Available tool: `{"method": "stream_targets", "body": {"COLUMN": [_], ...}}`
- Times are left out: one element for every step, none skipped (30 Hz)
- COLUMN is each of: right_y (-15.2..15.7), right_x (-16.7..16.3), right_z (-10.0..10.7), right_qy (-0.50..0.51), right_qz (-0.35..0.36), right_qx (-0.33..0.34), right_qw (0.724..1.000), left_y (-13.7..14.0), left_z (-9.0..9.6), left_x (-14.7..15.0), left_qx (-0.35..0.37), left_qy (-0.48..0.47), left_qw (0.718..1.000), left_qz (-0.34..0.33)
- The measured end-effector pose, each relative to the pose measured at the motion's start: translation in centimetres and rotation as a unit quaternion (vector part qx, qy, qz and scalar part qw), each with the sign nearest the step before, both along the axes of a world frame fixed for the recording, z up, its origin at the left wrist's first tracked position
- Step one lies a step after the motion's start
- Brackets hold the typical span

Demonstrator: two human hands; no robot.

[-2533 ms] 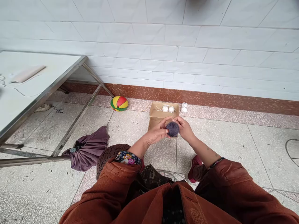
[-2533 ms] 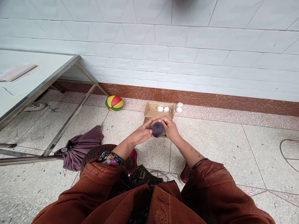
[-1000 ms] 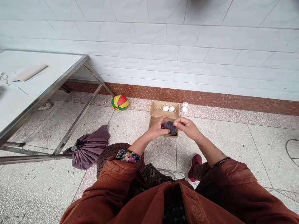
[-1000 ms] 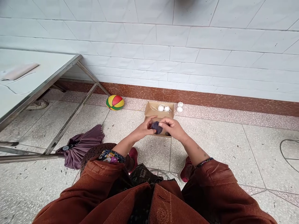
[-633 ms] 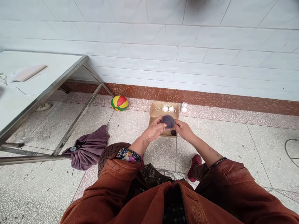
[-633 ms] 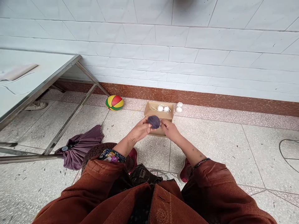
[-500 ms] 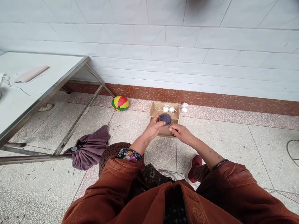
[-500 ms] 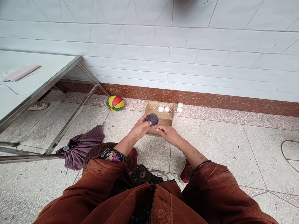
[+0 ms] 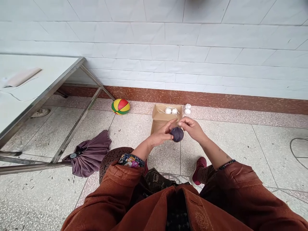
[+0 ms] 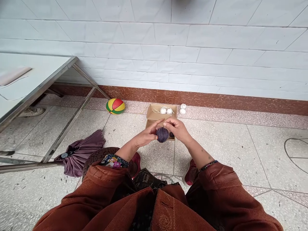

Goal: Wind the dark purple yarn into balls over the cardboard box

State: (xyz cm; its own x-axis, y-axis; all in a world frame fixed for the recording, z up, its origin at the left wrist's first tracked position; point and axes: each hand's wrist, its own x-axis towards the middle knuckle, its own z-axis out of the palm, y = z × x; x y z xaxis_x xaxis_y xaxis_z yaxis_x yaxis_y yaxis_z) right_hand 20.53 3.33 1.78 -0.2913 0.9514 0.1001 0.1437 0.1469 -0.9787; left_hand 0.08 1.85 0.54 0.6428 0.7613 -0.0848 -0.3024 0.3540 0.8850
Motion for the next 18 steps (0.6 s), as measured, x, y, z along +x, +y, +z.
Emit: {"method": "stream_targets", "body": {"right_y": [0.1,0.2,0.2,0.3,0.3,0.2,0.2,0.0,-0.1,-0.3,-0.6,-0.8,-1.1,-1.3,-1.4,-1.5,-1.5,-1.4], "right_x": [-0.3,-0.5,-0.7,-0.8,-1.0,-1.1,-1.1,-1.2,-1.3,-1.5,-1.6,-1.7,-1.8,-1.8,-1.8,-1.6,-1.5,-1.2], "right_z": [-0.3,-0.7,-1.2,-1.6,-2.1,-2.5,-2.8,-3.1,-3.2,-3.2,-3.1,-2.8,-2.4,-2.0,-1.5,-1.1,-0.7,-0.3], "right_qy": [-0.005,-0.014,-0.026,-0.044,-0.065,-0.089,-0.114,-0.137,-0.155,-0.166,-0.17,-0.168,-0.161,-0.15,-0.136,-0.118,-0.097,-0.075], "right_qz": [0.002,0.004,0.005,0.002,-0.002,-0.006,-0.008,-0.005,0.002,0.014,0.033,0.054,0.077,0.098,0.117,0.128,0.132,0.127], "right_qx": [-0.005,-0.014,-0.026,-0.036,-0.042,-0.044,-0.04,-0.03,-0.019,-0.006,0.008,0.021,0.032,0.041,0.045,0.043,0.035,0.024], "right_qw": [1.0,1.0,0.999,0.998,0.997,0.995,0.993,0.99,0.988,0.986,0.985,0.984,0.983,0.983,0.983,0.984,0.986,0.989], "left_y": [-0.2,-0.3,-0.4,-0.5,-0.5,-0.4,-0.2,0.0,0.2,0.5,0.8,1.0,1.1,1.2,1.2,1.2,1.1,1.0], "left_z": [0.1,0.3,0.4,0.6,0.7,0.7,0.6,0.5,0.4,0.2,-0.1,-0.3,-0.5,-0.6,-0.7,-0.8,-0.8,-0.8], "left_x": [0.1,0.1,0.1,0.1,0.0,-0.1,-0.2,-0.4,-0.5,-0.7,-0.8,-0.9,-1.0,-1.1,-1.2,-1.2,-1.3,-1.3], "left_qx": [-0.004,-0.012,-0.025,-0.039,-0.053,-0.064,-0.071,-0.076,-0.078,-0.079,-0.077,-0.074,-0.068,-0.058,-0.046,-0.033,-0.02,-0.009], "left_qy": [-0.015,-0.029,-0.04,-0.049,-0.057,-0.063,-0.066,-0.067,-0.063,-0.055,-0.042,-0.026,-0.004,0.019,0.042,0.061,0.076,0.085], "left_qw": [1.0,0.999,0.999,0.998,0.997,0.996,0.994,0.992,0.989,0.986,0.982,0.978,0.976,0.974,0.974,0.974,0.975,0.976], "left_qz": [-0.004,-0.005,-0.004,0.0,0.008,0.022,0.044,0.073,0.105,0.138,0.168,0.192,0.208,0.217,0.22,0.216,0.208,0.199]}}
